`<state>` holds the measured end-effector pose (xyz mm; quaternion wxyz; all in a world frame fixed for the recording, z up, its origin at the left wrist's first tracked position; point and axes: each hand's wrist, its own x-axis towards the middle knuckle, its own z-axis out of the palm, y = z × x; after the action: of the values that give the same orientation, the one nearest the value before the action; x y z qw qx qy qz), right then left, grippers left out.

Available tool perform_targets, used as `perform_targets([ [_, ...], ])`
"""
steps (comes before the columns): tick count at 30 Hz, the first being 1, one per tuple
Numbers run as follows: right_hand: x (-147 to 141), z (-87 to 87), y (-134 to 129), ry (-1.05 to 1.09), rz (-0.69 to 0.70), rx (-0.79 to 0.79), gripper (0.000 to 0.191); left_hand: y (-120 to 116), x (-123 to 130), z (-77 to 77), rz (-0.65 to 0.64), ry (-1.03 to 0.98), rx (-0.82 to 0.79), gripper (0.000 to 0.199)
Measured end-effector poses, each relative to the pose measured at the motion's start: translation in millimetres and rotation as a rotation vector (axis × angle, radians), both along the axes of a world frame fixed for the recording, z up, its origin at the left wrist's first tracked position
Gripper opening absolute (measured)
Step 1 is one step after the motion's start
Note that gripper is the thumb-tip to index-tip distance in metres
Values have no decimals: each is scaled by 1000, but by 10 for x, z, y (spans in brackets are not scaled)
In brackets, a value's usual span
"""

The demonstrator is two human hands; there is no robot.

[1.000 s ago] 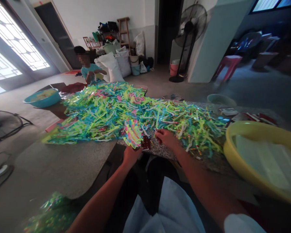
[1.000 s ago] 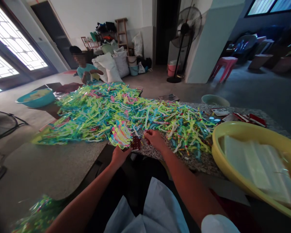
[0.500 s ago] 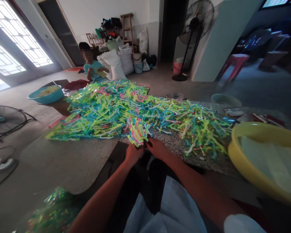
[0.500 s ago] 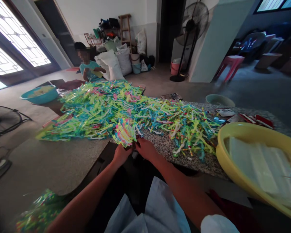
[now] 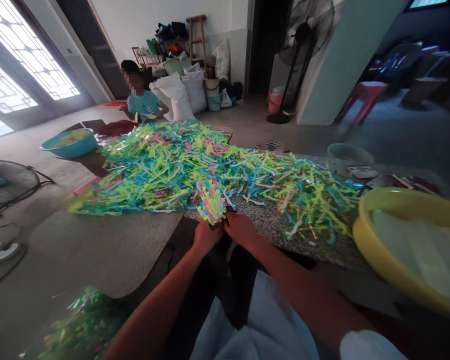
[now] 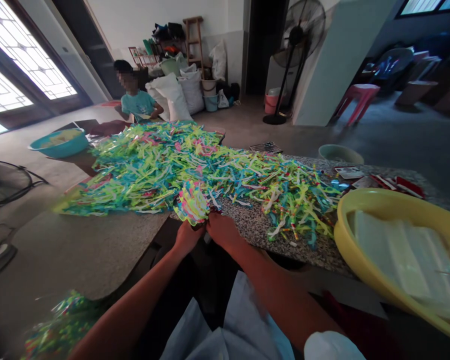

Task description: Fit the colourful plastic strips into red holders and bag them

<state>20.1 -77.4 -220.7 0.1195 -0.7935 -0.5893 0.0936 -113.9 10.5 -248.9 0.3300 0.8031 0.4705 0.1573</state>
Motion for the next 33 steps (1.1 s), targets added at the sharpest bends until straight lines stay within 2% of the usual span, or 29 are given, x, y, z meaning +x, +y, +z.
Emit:
perform_targets([
  [7,-23,-66,18,15,-69,4,25,-6,-2,-1,16,-9,-21,46],
  [13,35,-78,2,65,-33,31,25,-3,1,-6,34,13,-20,46],
  [26,74,-39,-8,160,-58,68,25,-6,10,-13,41,37,18,46],
  [33,124,24,-9,161,-49,5,29,20,-12,-65,10,17,25,51],
])
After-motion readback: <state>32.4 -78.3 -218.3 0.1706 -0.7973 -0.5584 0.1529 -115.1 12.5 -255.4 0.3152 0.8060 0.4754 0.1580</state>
